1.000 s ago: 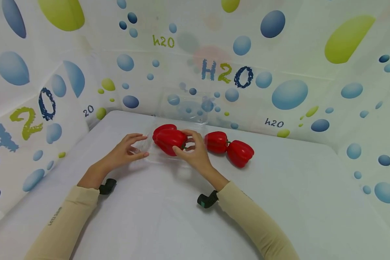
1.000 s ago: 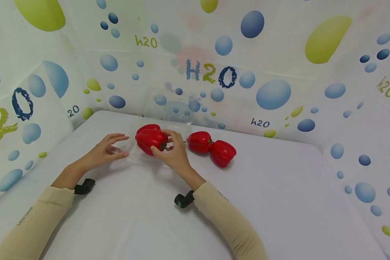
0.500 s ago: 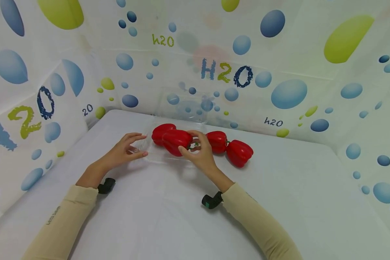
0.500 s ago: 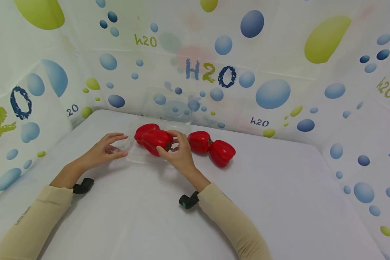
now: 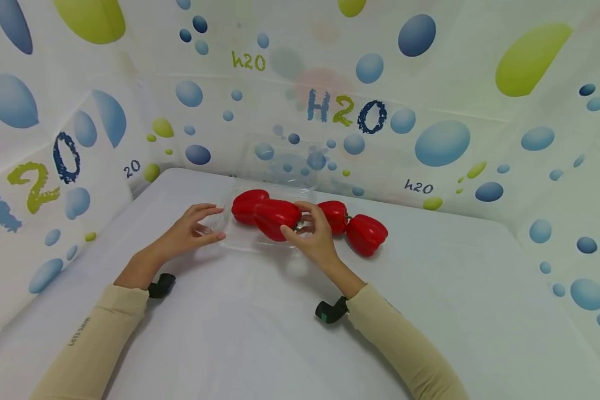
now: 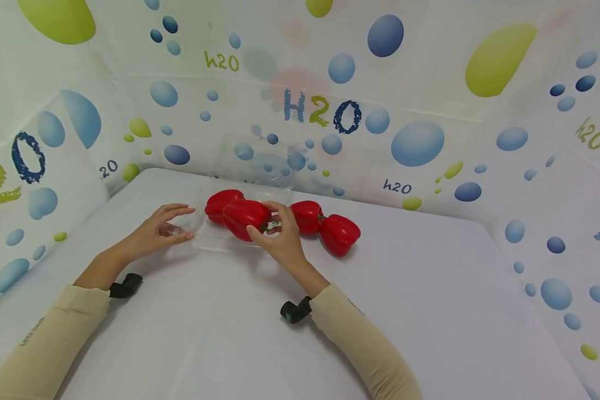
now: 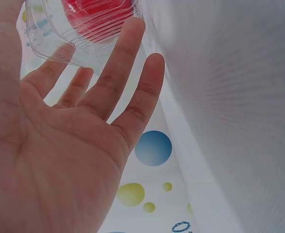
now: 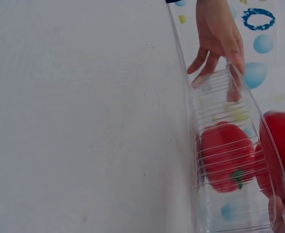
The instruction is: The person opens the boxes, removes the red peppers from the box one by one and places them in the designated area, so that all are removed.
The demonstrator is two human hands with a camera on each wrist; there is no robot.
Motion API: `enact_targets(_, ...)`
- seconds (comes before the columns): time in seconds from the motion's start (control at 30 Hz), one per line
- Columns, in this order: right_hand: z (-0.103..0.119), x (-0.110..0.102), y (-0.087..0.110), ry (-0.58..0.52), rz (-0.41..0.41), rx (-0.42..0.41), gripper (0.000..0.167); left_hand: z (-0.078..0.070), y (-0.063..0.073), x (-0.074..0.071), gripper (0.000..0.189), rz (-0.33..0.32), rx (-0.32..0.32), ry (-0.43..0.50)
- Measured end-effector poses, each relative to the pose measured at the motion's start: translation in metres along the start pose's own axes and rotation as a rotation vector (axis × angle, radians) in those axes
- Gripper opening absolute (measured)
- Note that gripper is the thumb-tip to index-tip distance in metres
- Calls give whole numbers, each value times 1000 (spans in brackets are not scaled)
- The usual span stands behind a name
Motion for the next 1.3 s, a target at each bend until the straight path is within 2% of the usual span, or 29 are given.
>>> enact_targets(0.37,11,-14,3,-13,-8,-42,59,-3,-1,-1,70,4,3,-15)
enact_targets(0.57,8,-23,3,4,-20,-50,58,-4,0,-2,70,7,4,-8)
enact_targets(1.3,4,-45,16,-14,-44,-12,61,-2,2,0,70,11,-4,-9)
Point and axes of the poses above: each hand's wrist, its own y-axis away from the middle knuckle, its own x-axis out of the palm, z = x × y, the point moved 9 cm from there along -y, towards the middle knuckle, and after that the axes turned 8 degrees about -x, right-handed, at the moved point
